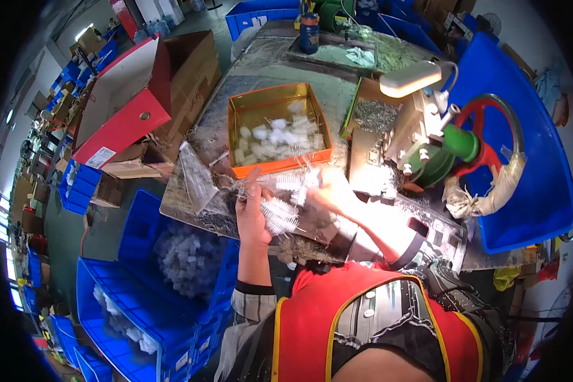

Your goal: The person assembles small white plastic components using a manual press machine.

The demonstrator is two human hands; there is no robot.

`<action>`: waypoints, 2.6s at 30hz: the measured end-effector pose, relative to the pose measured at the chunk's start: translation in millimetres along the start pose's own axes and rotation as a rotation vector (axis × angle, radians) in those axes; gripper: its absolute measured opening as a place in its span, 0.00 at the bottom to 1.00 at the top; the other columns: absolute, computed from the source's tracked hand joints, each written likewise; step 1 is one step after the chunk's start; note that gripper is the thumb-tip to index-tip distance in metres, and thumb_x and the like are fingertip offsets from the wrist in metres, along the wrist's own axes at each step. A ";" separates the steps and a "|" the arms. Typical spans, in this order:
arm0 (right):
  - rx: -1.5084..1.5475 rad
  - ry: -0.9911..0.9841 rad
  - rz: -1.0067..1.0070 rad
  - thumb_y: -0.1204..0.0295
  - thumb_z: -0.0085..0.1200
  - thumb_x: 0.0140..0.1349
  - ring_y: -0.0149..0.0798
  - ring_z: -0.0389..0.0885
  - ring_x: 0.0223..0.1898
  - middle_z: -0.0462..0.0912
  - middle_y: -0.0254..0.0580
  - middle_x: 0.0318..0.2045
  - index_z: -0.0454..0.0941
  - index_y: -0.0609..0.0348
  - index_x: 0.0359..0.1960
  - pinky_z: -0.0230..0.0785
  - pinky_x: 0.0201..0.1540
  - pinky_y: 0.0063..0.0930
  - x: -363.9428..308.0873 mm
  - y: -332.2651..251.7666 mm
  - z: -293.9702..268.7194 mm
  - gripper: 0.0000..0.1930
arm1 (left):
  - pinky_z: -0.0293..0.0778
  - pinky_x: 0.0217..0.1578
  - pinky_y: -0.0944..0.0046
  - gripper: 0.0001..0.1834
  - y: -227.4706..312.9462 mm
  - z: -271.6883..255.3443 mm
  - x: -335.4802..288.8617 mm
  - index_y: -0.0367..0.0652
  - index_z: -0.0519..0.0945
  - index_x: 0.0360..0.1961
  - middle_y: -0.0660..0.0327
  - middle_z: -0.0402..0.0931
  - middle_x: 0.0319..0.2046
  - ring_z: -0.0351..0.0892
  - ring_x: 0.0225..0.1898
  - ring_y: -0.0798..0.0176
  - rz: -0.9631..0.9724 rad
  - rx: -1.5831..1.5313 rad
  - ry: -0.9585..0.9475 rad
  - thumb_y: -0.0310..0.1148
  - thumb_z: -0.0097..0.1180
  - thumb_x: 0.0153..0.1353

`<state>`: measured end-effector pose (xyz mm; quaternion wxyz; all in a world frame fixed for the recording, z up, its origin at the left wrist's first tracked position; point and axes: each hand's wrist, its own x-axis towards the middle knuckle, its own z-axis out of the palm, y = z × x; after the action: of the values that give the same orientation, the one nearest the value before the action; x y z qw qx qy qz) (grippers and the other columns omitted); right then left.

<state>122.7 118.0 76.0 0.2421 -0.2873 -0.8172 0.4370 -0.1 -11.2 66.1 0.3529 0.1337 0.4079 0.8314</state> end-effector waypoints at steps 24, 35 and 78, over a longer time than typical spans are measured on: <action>-0.442 -0.095 -0.422 0.80 0.51 0.42 0.59 0.65 0.51 0.67 0.61 0.47 0.64 0.71 0.48 0.59 0.56 0.41 -56.9 81.5 18.2 0.26 | 0.65 0.52 0.64 0.33 -75.4 3.7 -16.5 0.37 0.63 0.54 0.58 0.71 0.47 0.70 0.49 0.63 0.046 0.629 -0.213 0.40 0.65 0.51; 0.161 -0.410 -0.054 0.70 0.57 0.47 0.51 0.69 0.52 0.68 0.57 0.53 0.63 0.64 0.57 0.60 0.57 0.40 -51.0 2.2 -23.0 0.32 | 0.69 0.43 0.69 0.19 -77.7 20.5 -24.3 0.41 0.71 0.42 0.66 0.73 0.33 0.72 0.38 0.71 0.170 0.615 -0.295 0.22 0.62 0.48; -0.485 -0.184 -0.585 0.56 0.52 0.53 0.54 0.67 0.50 0.73 0.53 0.44 0.79 0.66 0.27 0.59 0.54 0.44 -2.3 2.7 -8.6 0.21 | 0.61 0.57 0.57 0.28 -76.1 29.2 -0.6 0.44 0.66 0.55 0.50 0.63 0.56 0.62 0.58 0.51 -0.007 1.257 -0.663 0.44 0.49 0.54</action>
<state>130.6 122.6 77.7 0.2074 -0.0508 -0.9625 0.1675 51.5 37.3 25.8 0.3169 0.5566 0.6819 0.3532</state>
